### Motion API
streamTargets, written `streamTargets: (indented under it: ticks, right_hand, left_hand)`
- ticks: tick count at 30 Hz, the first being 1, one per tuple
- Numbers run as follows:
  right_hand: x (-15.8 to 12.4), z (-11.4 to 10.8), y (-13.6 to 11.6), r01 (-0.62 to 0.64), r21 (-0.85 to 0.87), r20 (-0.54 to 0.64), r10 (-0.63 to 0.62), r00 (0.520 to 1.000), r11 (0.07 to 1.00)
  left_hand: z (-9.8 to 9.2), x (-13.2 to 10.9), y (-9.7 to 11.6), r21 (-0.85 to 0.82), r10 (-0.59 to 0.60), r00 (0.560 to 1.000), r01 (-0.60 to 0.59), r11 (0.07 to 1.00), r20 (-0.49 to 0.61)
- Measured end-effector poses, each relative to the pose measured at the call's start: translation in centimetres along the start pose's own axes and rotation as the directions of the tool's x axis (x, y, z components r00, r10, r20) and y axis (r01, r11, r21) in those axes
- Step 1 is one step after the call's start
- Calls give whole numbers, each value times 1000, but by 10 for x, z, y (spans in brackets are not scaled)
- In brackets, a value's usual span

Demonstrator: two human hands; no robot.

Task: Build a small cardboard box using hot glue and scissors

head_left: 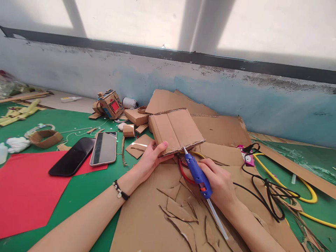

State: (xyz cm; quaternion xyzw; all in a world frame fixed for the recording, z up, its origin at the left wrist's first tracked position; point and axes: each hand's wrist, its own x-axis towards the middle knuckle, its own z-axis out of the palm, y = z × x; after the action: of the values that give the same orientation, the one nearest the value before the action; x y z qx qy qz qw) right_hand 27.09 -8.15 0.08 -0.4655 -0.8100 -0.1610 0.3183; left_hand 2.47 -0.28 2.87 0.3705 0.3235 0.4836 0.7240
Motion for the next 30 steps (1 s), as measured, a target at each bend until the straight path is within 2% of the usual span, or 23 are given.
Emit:
streamTargets:
  ticks: [7,25,30]
  right_hand:
    - [1,-1,-2,0,-30,-33,-1,999,1000]
    - [-7,4,1,-37,-47,15,38,999,998]
    - [-4,3,-1,-30,-58,-12,29,1000,998]
  left_hand:
    - [1,-1,2,-14,-2,1000,3,1000,4]
    - [0,0,1,3,-4,1000,3,1000,8]
    - [-1,0,1,-5,-6,1000,6,1000,7]
